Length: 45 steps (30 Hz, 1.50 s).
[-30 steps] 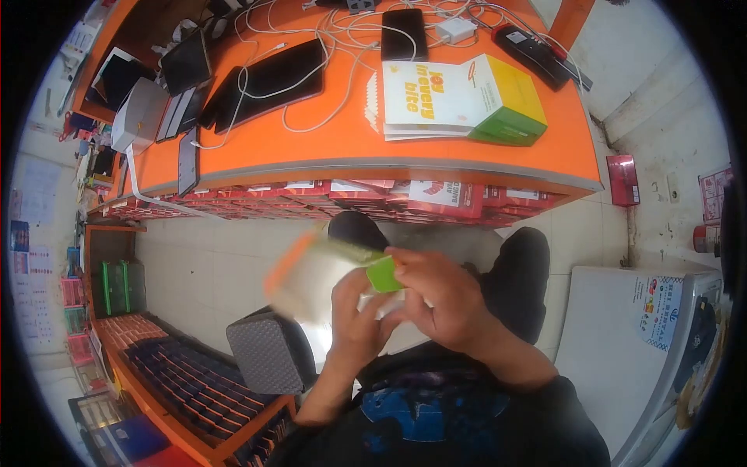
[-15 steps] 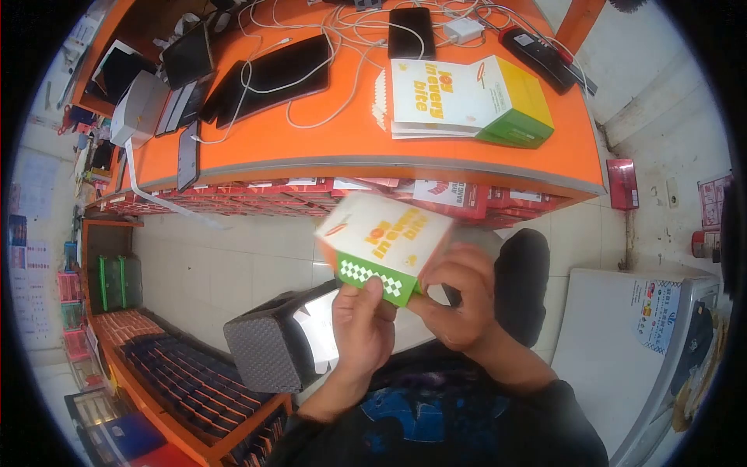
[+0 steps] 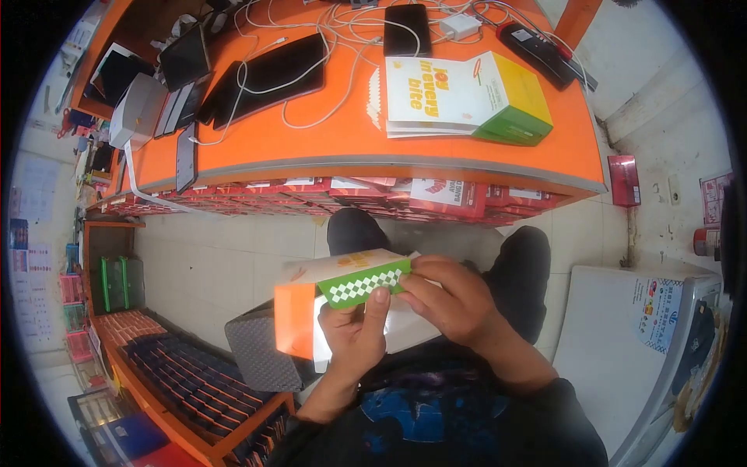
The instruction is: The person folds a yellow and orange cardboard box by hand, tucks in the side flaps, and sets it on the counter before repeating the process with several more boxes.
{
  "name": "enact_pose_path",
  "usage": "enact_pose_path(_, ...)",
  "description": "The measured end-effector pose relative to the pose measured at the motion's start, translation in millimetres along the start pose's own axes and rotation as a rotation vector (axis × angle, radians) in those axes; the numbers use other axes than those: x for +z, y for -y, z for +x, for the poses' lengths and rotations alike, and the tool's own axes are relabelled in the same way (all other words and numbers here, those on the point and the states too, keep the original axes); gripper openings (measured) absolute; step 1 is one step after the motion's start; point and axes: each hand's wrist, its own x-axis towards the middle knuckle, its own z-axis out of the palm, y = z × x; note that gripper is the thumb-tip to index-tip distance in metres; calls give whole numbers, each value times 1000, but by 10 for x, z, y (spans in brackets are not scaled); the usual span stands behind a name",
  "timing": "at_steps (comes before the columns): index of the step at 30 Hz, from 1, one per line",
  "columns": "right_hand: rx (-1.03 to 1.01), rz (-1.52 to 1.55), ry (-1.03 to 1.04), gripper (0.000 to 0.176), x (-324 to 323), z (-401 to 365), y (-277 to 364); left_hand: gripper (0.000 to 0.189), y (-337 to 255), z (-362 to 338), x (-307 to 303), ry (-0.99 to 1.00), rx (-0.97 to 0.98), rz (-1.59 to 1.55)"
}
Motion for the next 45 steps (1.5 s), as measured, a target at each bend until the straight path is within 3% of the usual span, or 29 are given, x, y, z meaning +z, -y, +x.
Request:
enact_pose_path(3,106,53,-29,26,-1,19,9,20,56,22,-35,76,103,35)
enact_pose_path(5,193,112,-64,22,-1,34,-2,20,95,13,-57,96,-69,54)
enact_pose_path(7,335,233,-61,15,1,26,-25,21,90,73,-31,106,-53,69)
enact_pose_path(11,376,277,-50,11,41,-1,-6,19,113,102,-22,80,-59,51)
enact_pose_path(15,321,240,-75,10,51,6,12,18,166,108,-34,70,-75,-130)
enact_pose_path(23,347,238,-70,12,55,7,76,20,236,87,-62,83,-62,-118)
enact_pose_path(28,208,306,-59,18,98,-22,36,21,232,94,-87,69,-77,-154)
enact_pose_path(35,266,394,-58,21,104,-48,24,27,236,44,-93,78,-45,-308)
enact_pose_path(38,268,334,-17,27,86,-54,44,27,190,87,-129,39,-86,-358)
enact_pose_path(41,245,327,-131,38,42,-12,18,28,25,142,-169,0,-125,-574)
enact_pose_path(43,43,-91,-56,51,-78,27,-73,32,-127,156,-245,25,-221,-788)
enact_pose_path(45,-18,-100,-51,52,-142,21,-133,30,-43,53,-357,69,-189,-830)
